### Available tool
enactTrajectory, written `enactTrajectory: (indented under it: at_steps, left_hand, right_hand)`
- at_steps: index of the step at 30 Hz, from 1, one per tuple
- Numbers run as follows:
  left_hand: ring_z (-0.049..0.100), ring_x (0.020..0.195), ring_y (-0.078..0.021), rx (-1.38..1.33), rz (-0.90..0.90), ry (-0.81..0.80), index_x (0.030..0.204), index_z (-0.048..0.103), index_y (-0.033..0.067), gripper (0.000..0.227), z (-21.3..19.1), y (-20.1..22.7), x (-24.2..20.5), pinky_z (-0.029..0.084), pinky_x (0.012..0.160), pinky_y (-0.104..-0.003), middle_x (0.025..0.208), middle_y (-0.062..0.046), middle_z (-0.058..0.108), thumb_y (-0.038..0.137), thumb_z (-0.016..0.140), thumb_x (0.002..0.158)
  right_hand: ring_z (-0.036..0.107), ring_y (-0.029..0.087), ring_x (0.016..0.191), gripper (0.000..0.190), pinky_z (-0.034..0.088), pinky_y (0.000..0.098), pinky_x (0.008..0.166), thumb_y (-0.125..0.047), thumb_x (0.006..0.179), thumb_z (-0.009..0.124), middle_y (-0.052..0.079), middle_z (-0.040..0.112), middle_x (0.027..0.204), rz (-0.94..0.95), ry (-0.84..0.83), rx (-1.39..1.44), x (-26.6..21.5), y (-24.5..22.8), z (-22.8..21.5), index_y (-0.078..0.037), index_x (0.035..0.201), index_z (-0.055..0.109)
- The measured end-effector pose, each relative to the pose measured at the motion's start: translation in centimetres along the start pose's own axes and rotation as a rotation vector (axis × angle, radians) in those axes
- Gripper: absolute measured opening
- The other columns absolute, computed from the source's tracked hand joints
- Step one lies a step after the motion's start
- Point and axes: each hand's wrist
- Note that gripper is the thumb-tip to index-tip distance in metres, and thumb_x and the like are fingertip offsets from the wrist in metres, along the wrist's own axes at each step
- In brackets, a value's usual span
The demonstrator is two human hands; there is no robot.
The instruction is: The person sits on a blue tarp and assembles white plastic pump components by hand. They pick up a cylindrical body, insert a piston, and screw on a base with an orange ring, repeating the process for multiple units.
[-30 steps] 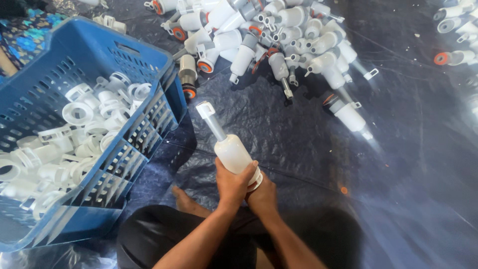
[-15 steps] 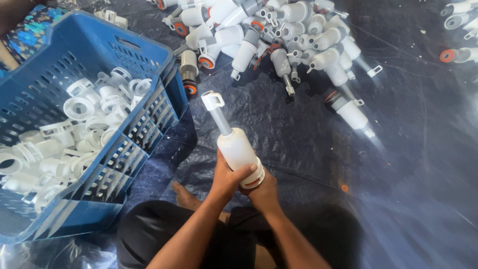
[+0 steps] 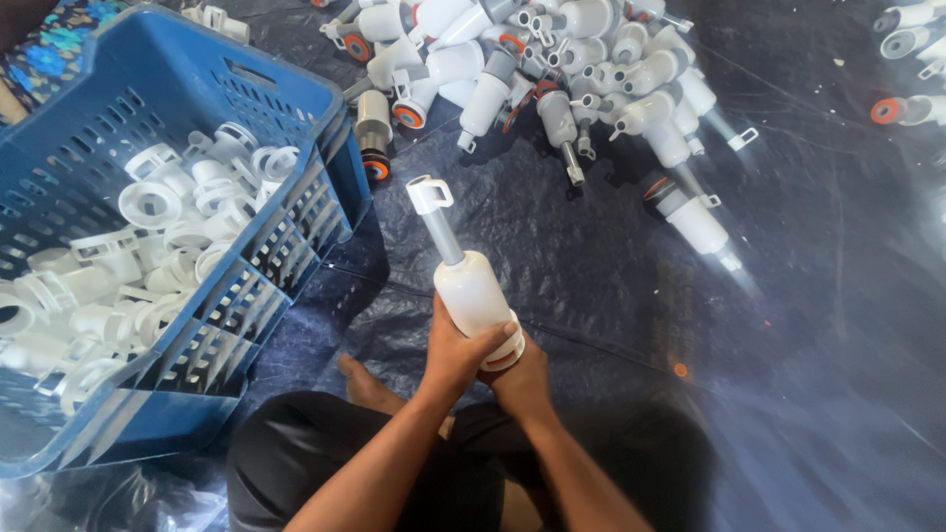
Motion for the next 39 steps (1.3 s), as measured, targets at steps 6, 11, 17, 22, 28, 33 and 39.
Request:
enactTrajectory:
  at_steps: [6, 11, 17, 22, 28, 33, 39]
  left_hand:
    - [0.066, 0.111, -0.0217, -0.021, -0.002, -0.029, 0.141, 0.040, 0.0024, 0.089, 0.0, 0.4, -0.1, 0.057, 0.095, -0.037, 0.119, -0.011, 0.062, 0.022, 0.089, 0.070]
    - [0.065, 0.111, -0.0223, -0.037, -0.007, -0.046, 0.142, 0.039, 0.0021, 0.089, 0.1, 0.7, -0.2, 0.057, 0.095, -0.038, 0.119, -0.012, 0.062, 0.022, 0.089, 0.070]
    - [0.065, 0.112, -0.0230, -0.022, -0.017, -0.072, 0.143, 0.037, 0.0019, 0.091, 0.2, 1.0, -0.2, 0.058, 0.096, -0.039, 0.120, -0.012, 0.061, 0.025, 0.088, 0.071]
    - [0.065, 0.112, -0.0231, -0.024, -0.011, -0.067, 0.143, 0.036, 0.0016, 0.093, 0.2, 1.0, -0.2, 0.057, 0.096, -0.039, 0.120, -0.013, 0.061, 0.026, 0.088, 0.071]
    - [0.067, 0.110, -0.0234, 0.018, -0.066, -0.018, 0.142, 0.038, 0.0027, 0.094, 0.5, 1.1, -0.4, 0.059, 0.094, -0.039, 0.119, -0.013, 0.063, 0.027, 0.089, 0.067]
    - [0.065, 0.114, -0.0243, 0.027, -0.037, -0.023, 0.142, 0.042, 0.0015, 0.092, 0.9, 1.1, -0.7, 0.056, 0.097, -0.039, 0.122, -0.013, 0.063, 0.025, 0.091, 0.067]
    - [0.067, 0.110, -0.0236, -0.001, -0.128, -0.108, 0.140, 0.043, 0.0028, 0.088, 0.4, 1.1, -0.4, 0.058, 0.094, -0.039, 0.119, -0.012, 0.064, 0.023, 0.086, 0.066]
  right_hand:
    - [0.079, 0.024, 0.098, 0.055, 0.063, 0.0355, 0.081, -0.017, 0.066, 0.090, 0.011, 0.080, 0.104, -0.026, -0.020, 0.027, -0.1, -0.4, -0.3, -0.009, 0.117, 0.071]
    - [0.079, 0.024, 0.098, 0.053, 0.063, 0.0361, 0.082, -0.017, 0.068, 0.089, 0.011, 0.080, 0.104, -0.002, -0.020, -0.011, -0.1, -0.8, -0.4, -0.009, 0.117, 0.071]
    - [0.079, 0.024, 0.098, 0.047, 0.065, 0.0362, 0.081, -0.017, 0.072, 0.086, 0.008, 0.080, 0.106, 0.040, -0.078, -0.007, -0.1, -1.2, -0.6, -0.011, 0.116, 0.070]
    - [0.078, 0.024, 0.098, 0.048, 0.064, 0.0360, 0.082, -0.018, 0.072, 0.087, 0.009, 0.080, 0.106, 0.032, -0.079, -0.031, -0.1, -1.0, -0.6, -0.011, 0.116, 0.069]
    - [0.078, 0.024, 0.097, 0.050, 0.062, 0.0374, 0.080, -0.016, 0.069, 0.087, 0.010, 0.080, 0.103, -0.001, -0.019, -0.006, -0.1, -0.6, -0.3, -0.010, 0.115, 0.070]
    - [0.077, 0.027, 0.096, 0.038, 0.060, 0.0389, 0.078, -0.018, 0.078, 0.082, 0.013, 0.079, 0.101, -0.020, 0.090, -0.095, -0.1, -0.4, 0.3, -0.007, 0.113, 0.070]
    - [0.078, 0.024, 0.090, 0.042, 0.062, 0.0356, 0.074, -0.017, 0.076, 0.081, 0.011, 0.079, 0.100, -0.044, 0.123, -0.031, -0.5, 0.2, 0.6, -0.008, 0.115, 0.068]
Point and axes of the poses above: each hand's wrist, its own x-axis towards the middle knuckle, its own z-axis out of the palm, y = z × x
